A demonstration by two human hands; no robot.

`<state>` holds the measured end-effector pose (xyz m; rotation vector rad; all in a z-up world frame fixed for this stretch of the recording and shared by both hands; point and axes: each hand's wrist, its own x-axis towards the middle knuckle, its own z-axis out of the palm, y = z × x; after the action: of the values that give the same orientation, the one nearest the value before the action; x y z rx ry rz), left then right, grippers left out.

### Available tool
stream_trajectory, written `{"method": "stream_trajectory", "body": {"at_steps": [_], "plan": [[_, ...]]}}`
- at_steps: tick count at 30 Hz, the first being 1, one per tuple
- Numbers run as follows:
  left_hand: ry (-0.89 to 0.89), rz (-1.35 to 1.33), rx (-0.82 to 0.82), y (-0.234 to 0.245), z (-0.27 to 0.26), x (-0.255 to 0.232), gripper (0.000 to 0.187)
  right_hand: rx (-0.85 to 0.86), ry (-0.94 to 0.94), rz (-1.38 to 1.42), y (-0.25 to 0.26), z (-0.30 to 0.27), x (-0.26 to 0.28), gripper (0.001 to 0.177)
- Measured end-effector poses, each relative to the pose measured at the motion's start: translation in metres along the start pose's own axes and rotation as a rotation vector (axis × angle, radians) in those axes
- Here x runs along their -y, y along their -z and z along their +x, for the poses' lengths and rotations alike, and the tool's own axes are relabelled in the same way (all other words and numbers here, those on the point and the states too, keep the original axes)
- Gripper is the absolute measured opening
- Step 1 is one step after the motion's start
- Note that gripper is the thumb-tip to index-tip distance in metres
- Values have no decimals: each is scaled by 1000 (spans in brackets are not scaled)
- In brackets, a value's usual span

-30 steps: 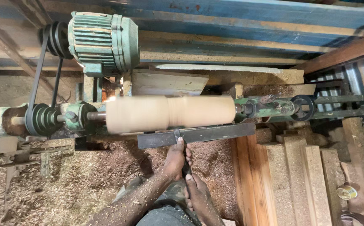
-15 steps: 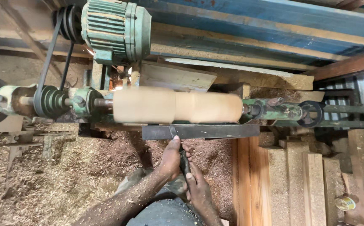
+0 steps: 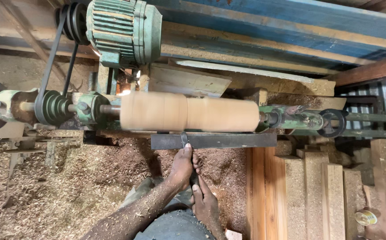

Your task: The person uses a wood lathe and a chisel to shape a spinning wooden cylinder. They hold the chisel against a tool rest, moving it along the length of the wood to remove material.

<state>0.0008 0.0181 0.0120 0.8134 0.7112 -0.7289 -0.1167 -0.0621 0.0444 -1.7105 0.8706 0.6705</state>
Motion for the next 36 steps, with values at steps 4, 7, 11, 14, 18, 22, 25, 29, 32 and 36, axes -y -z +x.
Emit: {"method": "stream_trajectory", "body": {"at_steps": [4, 7, 11, 14, 18, 22, 25, 29, 32, 36], "plan": [[-1, 35, 14, 1, 0, -3, 37, 18, -5, 64, -5, 1, -3, 55], [-2, 127, -8, 2, -2, -7, 39, 5, 39, 52, -8, 3, -10, 55], [36, 126, -34, -1, -4, -11, 40, 22, 56, 100, -11, 7, -15, 57], [39, 128, -27, 0, -3, -11, 41, 21, 34, 91, -11, 4, -11, 57], [26, 110, -32, 1, -1, -8, 40, 24, 7, 60, -11, 2, -3, 57], [31, 109, -59, 1, 0, -7, 41, 24, 41, -1, -9, 1, -1, 58], [44, 110, -62, 0, 1, -7, 40, 6, 25, 2, -10, 2, -2, 58], [20, 108, -44, 1, 2, -5, 42, 16, 38, -14, -8, 2, -3, 57], [12, 151, -37, 2, 3, -5, 45, 19, 32, 18, -8, 2, -3, 58], [29, 120, -49, 1, 2, -5, 46, 14, -3, 46, -9, 1, -2, 58]]}}
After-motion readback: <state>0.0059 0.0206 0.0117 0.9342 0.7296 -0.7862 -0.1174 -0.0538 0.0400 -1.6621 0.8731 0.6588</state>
